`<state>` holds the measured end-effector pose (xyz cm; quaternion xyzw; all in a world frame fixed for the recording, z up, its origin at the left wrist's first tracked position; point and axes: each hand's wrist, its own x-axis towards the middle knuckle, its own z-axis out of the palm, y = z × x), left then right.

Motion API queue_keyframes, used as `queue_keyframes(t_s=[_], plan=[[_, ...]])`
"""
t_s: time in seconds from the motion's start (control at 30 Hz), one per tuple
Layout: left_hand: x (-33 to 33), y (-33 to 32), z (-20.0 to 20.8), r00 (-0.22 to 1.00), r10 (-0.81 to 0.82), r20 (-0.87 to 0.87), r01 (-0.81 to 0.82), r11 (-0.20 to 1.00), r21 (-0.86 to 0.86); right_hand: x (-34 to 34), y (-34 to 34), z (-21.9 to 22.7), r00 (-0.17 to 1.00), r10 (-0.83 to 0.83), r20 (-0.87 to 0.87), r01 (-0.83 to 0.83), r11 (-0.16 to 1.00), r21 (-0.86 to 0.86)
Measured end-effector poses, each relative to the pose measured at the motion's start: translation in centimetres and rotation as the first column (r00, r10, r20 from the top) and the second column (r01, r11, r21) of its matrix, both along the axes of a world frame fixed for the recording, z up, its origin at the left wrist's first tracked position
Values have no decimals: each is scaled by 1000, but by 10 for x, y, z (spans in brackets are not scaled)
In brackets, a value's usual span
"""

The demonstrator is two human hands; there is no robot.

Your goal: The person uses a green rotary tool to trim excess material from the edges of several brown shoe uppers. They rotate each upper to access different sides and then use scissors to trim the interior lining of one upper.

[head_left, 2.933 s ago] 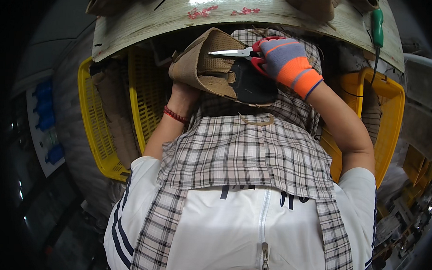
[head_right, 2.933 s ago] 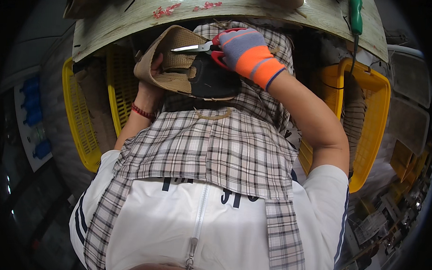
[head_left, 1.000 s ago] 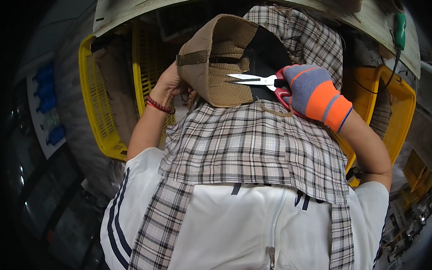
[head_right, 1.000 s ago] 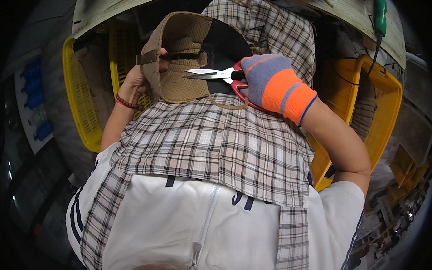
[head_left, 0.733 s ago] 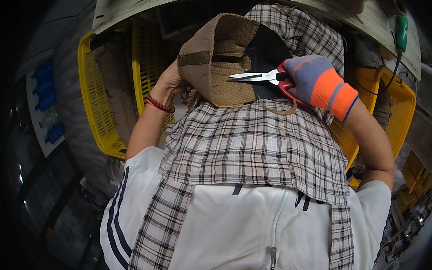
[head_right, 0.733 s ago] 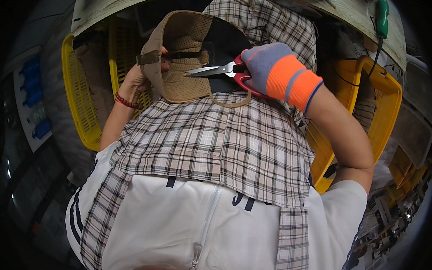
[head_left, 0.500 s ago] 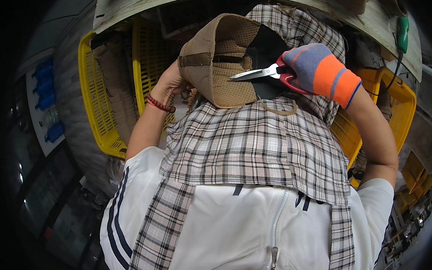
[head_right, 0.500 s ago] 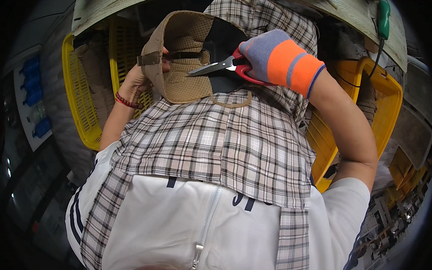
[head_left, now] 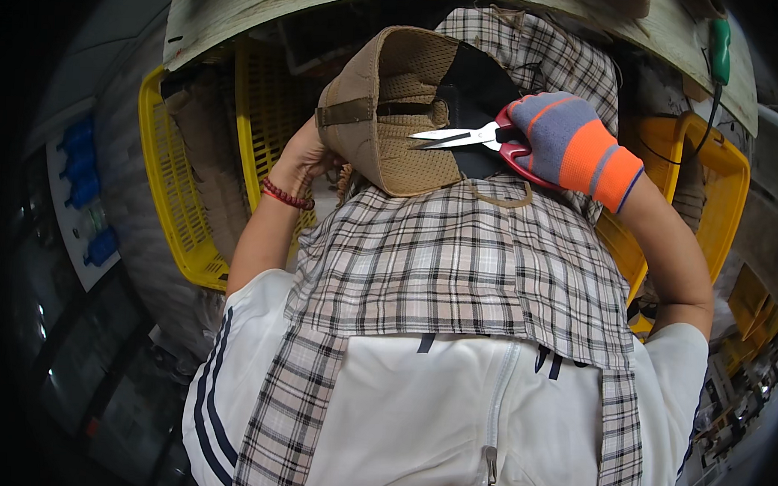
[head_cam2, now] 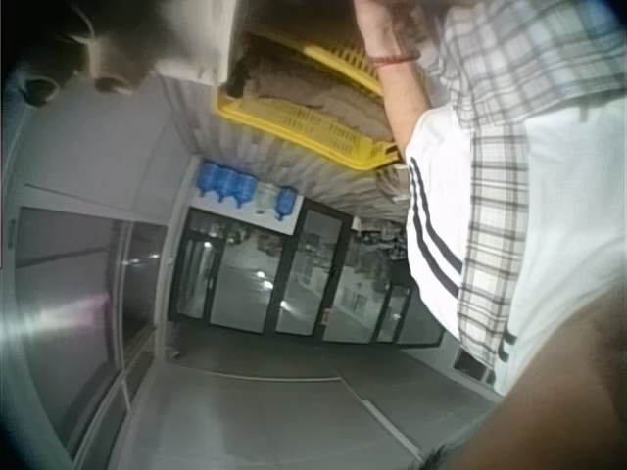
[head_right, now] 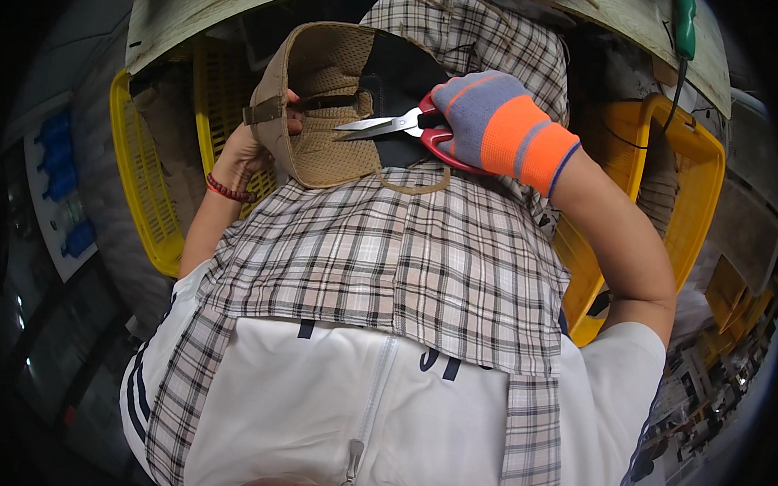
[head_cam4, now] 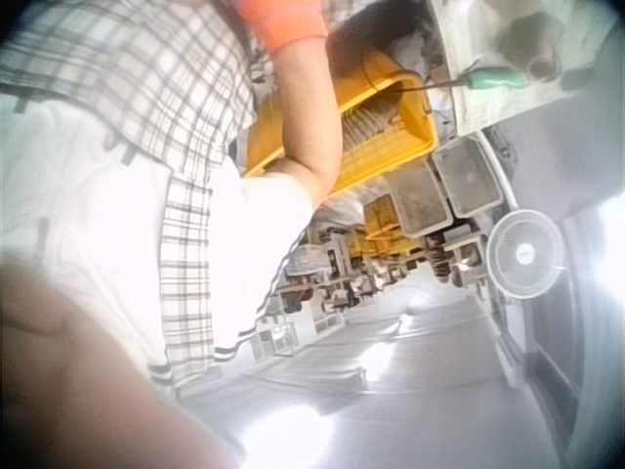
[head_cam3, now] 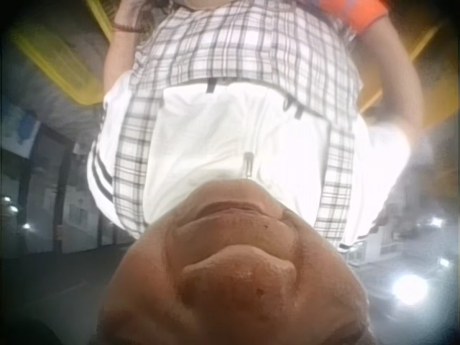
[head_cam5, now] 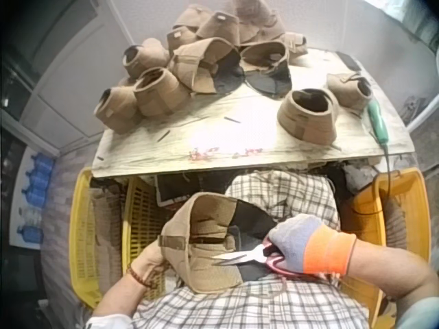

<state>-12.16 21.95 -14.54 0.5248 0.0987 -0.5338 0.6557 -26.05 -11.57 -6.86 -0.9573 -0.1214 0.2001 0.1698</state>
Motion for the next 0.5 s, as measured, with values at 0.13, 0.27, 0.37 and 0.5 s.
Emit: queue_keyframes(t_s=[0.13,0.27,0.37,0.5], plan=[[-4,1,2,998,50,-34,-50,999,13,3,2,5,994,-69,-85,64,996,-63],[-5,-4,13,999,-5,-46,6,1000,14,-4,5,9,989,-105,-103,94,990,-103],[-6,2,-4,1000,-3,-21,5,996,86,4,6,23,946,81,-314,-118,988,-101],[-6,2,-3,999,-6,-32,10,993,122,5,7,26,942,83,-324,-96,995,-23]])
